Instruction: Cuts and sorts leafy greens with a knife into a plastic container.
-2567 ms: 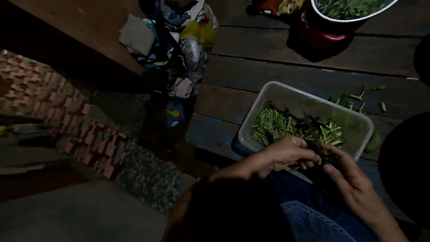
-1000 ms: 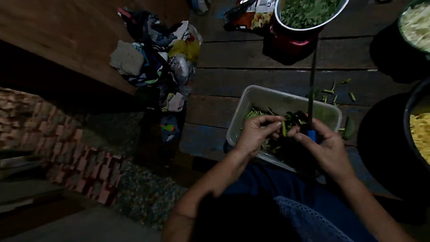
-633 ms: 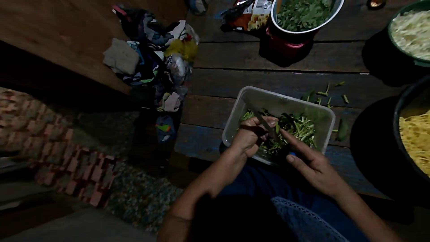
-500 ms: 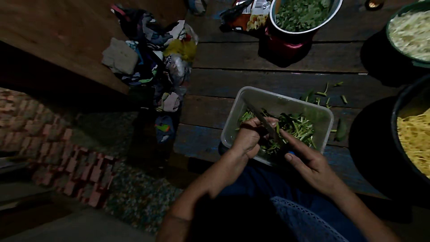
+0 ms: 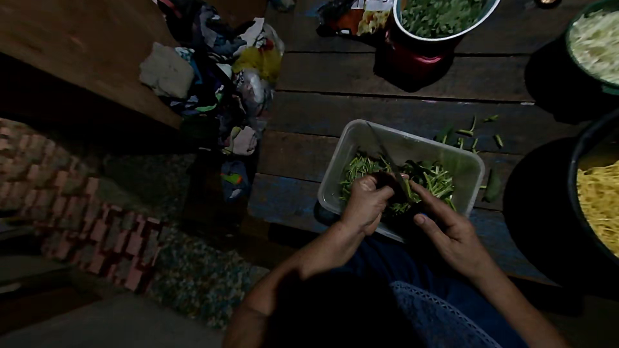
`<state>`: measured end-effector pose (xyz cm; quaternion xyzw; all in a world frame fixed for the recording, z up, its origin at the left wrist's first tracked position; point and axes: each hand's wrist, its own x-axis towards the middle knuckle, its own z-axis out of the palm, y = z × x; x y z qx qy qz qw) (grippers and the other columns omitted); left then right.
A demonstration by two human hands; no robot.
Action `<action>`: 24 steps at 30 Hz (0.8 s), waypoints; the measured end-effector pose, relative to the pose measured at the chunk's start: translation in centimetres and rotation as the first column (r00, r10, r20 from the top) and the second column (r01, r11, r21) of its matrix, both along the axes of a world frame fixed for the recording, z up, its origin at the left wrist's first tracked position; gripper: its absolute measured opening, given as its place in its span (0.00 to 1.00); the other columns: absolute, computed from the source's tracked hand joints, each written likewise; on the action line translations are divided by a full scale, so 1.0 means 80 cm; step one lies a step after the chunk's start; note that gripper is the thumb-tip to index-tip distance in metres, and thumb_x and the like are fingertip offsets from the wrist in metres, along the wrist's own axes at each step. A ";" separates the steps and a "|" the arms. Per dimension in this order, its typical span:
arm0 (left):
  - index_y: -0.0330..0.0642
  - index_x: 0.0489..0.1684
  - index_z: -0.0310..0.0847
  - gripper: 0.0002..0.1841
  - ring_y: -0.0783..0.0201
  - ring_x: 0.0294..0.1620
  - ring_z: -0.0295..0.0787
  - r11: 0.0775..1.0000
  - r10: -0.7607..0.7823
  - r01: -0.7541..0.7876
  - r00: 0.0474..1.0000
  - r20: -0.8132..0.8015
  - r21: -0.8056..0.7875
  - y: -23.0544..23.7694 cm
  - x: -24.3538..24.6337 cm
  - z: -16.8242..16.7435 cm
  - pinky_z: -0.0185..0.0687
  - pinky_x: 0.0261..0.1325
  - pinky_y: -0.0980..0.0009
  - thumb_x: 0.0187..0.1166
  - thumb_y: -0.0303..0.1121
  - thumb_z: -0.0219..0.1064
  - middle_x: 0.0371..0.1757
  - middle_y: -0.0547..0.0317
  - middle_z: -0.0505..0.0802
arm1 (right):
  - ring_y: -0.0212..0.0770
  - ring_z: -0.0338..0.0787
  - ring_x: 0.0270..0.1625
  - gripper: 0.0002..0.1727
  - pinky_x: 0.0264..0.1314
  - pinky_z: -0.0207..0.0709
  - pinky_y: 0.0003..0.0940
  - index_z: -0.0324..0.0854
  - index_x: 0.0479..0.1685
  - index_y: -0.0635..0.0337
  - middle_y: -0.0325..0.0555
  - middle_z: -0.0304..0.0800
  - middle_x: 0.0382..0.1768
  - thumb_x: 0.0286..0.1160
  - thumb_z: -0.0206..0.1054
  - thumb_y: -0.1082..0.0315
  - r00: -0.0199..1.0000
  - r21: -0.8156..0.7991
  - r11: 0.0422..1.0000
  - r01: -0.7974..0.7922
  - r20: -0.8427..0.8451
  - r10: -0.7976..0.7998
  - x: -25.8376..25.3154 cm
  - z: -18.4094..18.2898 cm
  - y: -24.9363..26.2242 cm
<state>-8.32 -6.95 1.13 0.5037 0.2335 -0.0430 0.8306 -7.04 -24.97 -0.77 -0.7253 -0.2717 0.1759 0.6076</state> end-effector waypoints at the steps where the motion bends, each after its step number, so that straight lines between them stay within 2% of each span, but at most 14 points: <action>1: 0.33 0.50 0.84 0.09 0.69 0.42 0.89 0.999 -0.027 0.027 1.000 -0.011 0.022 0.002 -0.001 0.000 0.87 0.49 0.72 0.82 0.16 0.59 0.45 0.56 0.93 | 0.21 0.87 0.55 0.29 0.60 0.81 0.18 0.65 0.87 0.56 0.39 0.88 0.61 0.89 0.54 0.58 1.000 0.001 1.000 -0.006 -0.001 0.006 0.000 -0.001 0.000; 3: 0.32 0.52 0.84 0.10 0.69 0.42 0.89 0.996 -0.084 0.086 0.995 -0.049 0.039 0.007 -0.001 0.001 0.86 0.48 0.73 0.83 0.17 0.58 0.45 0.54 0.93 | 0.21 0.87 0.55 0.29 0.59 0.81 0.18 0.64 0.88 0.54 0.38 0.88 0.61 0.89 0.55 0.58 1.000 -0.019 1.000 -0.008 -0.007 0.008 0.000 0.000 0.000; 5: 0.31 0.49 0.82 0.08 0.70 0.37 0.88 0.991 -0.135 0.136 0.988 -0.072 0.008 0.007 -0.002 0.003 0.87 0.45 0.74 0.82 0.16 0.57 0.40 0.56 0.91 | 0.22 0.87 0.57 0.29 0.62 0.81 0.19 0.65 0.87 0.57 0.39 0.88 0.63 0.88 0.55 0.58 1.000 -0.047 0.999 0.008 -0.018 -0.009 0.000 0.000 0.000; 8: 0.30 0.45 0.82 0.06 0.71 0.33 0.87 0.982 -0.176 0.170 0.982 -0.071 -0.081 0.004 -0.005 0.002 0.87 0.44 0.76 0.81 0.15 0.60 0.35 0.57 0.90 | 0.23 0.88 0.55 0.27 0.58 0.83 0.20 0.68 0.83 0.59 0.38 0.89 0.59 0.87 0.58 0.61 0.997 -0.037 0.998 0.058 -0.044 -0.060 0.001 -0.002 0.000; 11: 0.32 0.46 0.84 0.08 0.70 0.41 0.89 0.973 -0.172 0.175 0.985 0.028 -0.154 0.007 -0.006 -0.004 0.88 0.52 0.72 0.78 0.14 0.61 0.41 0.57 0.92 | 0.26 0.89 0.57 0.28 0.60 0.84 0.23 0.68 0.84 0.53 0.37 0.88 0.62 0.85 0.60 0.60 0.995 -0.008 0.999 0.050 -0.082 -0.050 0.002 -0.002 -0.005; 14: 0.39 0.35 0.82 0.09 0.70 0.44 0.88 0.959 -0.166 0.181 0.983 0.085 -0.220 0.008 -0.006 -0.009 0.85 0.55 0.69 0.81 0.20 0.56 0.39 0.61 0.91 | 0.27 0.87 0.61 0.30 0.63 0.83 0.24 0.66 0.87 0.50 0.37 0.86 0.67 0.85 0.60 0.57 0.996 -0.020 1.000 0.024 -0.082 -0.026 0.001 0.002 -0.015; 16: 0.36 0.38 0.84 0.08 0.71 0.45 0.89 0.958 -0.176 0.192 0.980 0.093 -0.214 0.004 -0.006 -0.011 0.86 0.57 0.69 0.84 0.21 0.58 0.41 0.60 0.92 | 0.25 0.87 0.60 0.31 0.61 0.83 0.22 0.64 0.88 0.52 0.37 0.85 0.68 0.86 0.59 0.56 0.997 -0.042 0.999 0.025 -0.073 -0.028 -0.001 0.005 -0.020; 20: 0.28 0.49 0.84 0.07 0.70 0.46 0.88 0.959 -0.213 0.223 0.974 0.070 -0.174 -0.003 -0.006 -0.011 0.85 0.59 0.71 0.82 0.19 0.63 0.46 0.54 0.92 | 0.22 0.87 0.57 0.34 0.58 0.82 0.18 0.60 0.90 0.56 0.38 0.85 0.68 0.86 0.59 0.57 0.996 -0.075 0.996 0.058 -0.056 -0.062 -0.003 0.006 -0.027; 24: 0.28 0.51 0.81 0.07 0.70 0.39 0.89 0.953 -0.213 0.215 0.977 0.031 -0.215 -0.004 -0.007 -0.012 0.87 0.52 0.73 0.81 0.17 0.62 0.41 0.55 0.91 | 0.21 0.87 0.58 0.32 0.59 0.81 0.16 0.65 0.85 0.63 0.39 0.86 0.67 0.85 0.60 0.59 0.996 -0.066 0.996 0.063 -0.058 -0.067 -0.003 0.004 -0.030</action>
